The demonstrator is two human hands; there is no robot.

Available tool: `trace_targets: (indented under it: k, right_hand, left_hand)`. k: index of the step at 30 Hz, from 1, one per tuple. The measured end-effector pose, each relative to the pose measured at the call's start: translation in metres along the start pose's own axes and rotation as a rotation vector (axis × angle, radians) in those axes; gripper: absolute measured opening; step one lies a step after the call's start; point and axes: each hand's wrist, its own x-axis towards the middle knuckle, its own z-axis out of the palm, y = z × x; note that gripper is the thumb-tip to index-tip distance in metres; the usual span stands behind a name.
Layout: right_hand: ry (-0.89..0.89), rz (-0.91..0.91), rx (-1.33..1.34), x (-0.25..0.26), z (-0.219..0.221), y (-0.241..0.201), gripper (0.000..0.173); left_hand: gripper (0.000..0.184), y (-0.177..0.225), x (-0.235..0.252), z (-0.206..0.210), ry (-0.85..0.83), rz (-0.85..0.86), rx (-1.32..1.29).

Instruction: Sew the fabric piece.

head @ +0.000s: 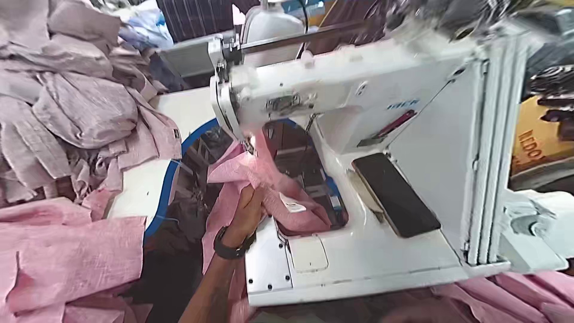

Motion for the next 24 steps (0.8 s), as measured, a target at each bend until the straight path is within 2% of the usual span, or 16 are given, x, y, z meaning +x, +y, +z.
trace_targets:
  k: [3, 5, 7, 9, 10, 11, 13, 14, 15, 16, 17, 19, 20, 21, 23, 24]
  right_hand:
    - [0.435, -0.340, -0.576, 0.097, 0.020, -0.075, 0.033]
    - [0.385, -0.449, -0.563, 0.167, 0.041, -0.113, 0.034]
    - [0.273, -0.539, -0.337, 0.211, 0.073, -0.143, 0.026]
    - [0.271, -0.488, -0.245, 0.221, 0.074, -0.157, 0.020]
    - [0.368, -0.419, -0.304, 0.220, 0.055, -0.160, 0.019]
    - [0.529, -0.349, -0.442, 0.218, 0.028, -0.163, 0.021]
    - [0.870, -0.190, -0.771, 0.214, -0.016, -0.172, 0.029]
    - [0.951, -0.134, -0.866, 0.216, -0.020, -0.178, 0.032]
    - [0.960, -0.132, -0.940, 0.222, -0.007, -0.182, 0.036]
    - [0.866, -0.165, -1.014, 0.229, 0.021, -0.184, 0.040]
    - [0.702, -0.187, -1.072, 0.235, 0.058, -0.180, 0.041]
    - [0.356, -0.381, -1.268, 0.265, 0.114, -0.160, 0.028]
    - [0.253, -0.454, -1.317, 0.280, 0.120, -0.150, 0.024]
    - [0.212, -0.418, -1.337, 0.291, 0.112, -0.149, 0.022]
    - [0.265, -0.303, -1.286, 0.299, 0.079, -0.158, 0.024]
    - [0.301, -0.310, -1.260, 0.298, 0.068, -0.160, 0.024]
  left_hand:
    - [0.023, 0.015, -0.007, 0.014, -0.020, 0.247, 0.030]
    - [0.022, 0.026, -0.008, 0.015, -0.019, 0.397, 0.174]
    - [0.039, 0.036, 0.000, 0.001, -0.022, 0.429, 0.300]
    - [0.043, 0.038, 0.001, -0.031, 0.020, 0.306, 0.423]
    - [0.038, 0.033, -0.002, -0.057, 0.074, 0.196, 0.506]
    - [0.037, 0.023, -0.004, -0.089, 0.164, 0.097, 0.599]
    - [0.049, -0.002, -0.014, -0.152, 0.311, -0.094, 0.724]
    - [0.056, -0.005, -0.020, -0.169, 0.346, -0.151, 0.763]
    - [0.058, 0.002, -0.024, -0.169, 0.334, -0.146, 0.802]
    - [0.054, 0.014, -0.026, -0.155, 0.266, -0.091, 0.833]
    - [0.049, 0.022, -0.028, -0.129, 0.154, -0.020, 0.857]
    - [0.037, 0.033, -0.028, -0.076, -0.027, 0.076, 0.918]
    - [0.035, 0.029, -0.034, -0.062, -0.020, 0.104, 0.963]
    - [0.041, 0.027, -0.044, -0.062, 0.025, 0.079, 0.961]
    - [0.047, 0.031, -0.067, -0.092, 0.096, -0.067, 0.910]
    - [0.041, 0.031, -0.077, -0.103, 0.097, -0.100, 0.861]
